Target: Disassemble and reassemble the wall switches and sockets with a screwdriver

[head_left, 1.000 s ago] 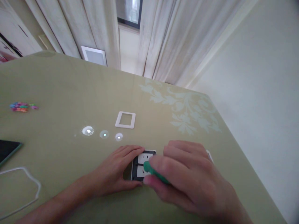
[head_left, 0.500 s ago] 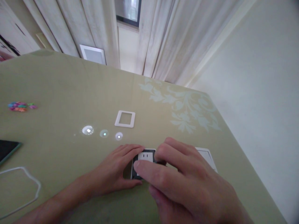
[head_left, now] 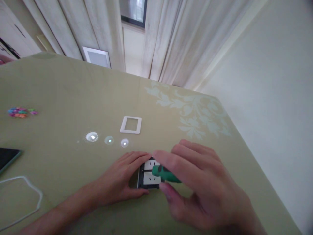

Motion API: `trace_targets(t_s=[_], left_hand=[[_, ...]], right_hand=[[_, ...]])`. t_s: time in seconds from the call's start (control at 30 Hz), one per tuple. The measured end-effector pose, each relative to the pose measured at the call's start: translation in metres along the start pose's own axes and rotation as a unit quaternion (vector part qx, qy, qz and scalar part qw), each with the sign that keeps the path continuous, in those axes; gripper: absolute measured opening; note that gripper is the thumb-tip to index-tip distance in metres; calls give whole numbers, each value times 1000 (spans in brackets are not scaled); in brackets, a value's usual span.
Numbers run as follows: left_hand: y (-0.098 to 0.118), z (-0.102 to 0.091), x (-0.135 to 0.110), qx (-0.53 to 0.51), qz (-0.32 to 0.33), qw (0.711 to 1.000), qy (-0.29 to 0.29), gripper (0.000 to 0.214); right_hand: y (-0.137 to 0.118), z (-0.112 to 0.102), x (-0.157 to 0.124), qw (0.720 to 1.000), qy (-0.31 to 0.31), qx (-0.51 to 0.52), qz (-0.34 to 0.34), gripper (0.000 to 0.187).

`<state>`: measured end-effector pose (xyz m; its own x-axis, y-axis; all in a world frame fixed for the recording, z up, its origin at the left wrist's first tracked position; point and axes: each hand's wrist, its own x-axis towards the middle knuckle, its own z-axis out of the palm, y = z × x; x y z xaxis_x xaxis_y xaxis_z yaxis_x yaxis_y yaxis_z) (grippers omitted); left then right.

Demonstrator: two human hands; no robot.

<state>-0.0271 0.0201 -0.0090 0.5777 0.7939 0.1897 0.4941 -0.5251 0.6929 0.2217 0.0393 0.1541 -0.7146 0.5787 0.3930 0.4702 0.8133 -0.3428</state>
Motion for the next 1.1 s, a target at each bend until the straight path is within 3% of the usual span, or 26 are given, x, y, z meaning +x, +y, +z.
trace_targets(t_s=[0.13,0.27,0.5,0.63,0.73,0.83,0.93,1.1], left_hand=[[0,-1,-1,20,3,1000,-14,87],[0,1,-3,29,-6,999,-21,79],[1,-2,-2,33,27,999,-27,88],[2,-2,-1,1,10,1000,-29,88],[6,-4,-1,-28,22,999,-4,89],[14,-10,-1,-74,39,996,38,72],[19,-14,-1,-129,37,989,63,42],[15,-6,-1,-182,-20,977,107,15]], right_hand=[[3,0,0,999,7,-43,17,13],[1,1,2,997,-39,48,-37,35],[6,5,0,998,24,-51,3,37],[1,6,0,997,7,79,-8,56],[-1,7,2,995,26,92,-2,47],[-2,7,2,996,27,87,7,39],[-4,6,2,994,17,103,3,45],[-7,8,4,991,19,133,-14,51]])
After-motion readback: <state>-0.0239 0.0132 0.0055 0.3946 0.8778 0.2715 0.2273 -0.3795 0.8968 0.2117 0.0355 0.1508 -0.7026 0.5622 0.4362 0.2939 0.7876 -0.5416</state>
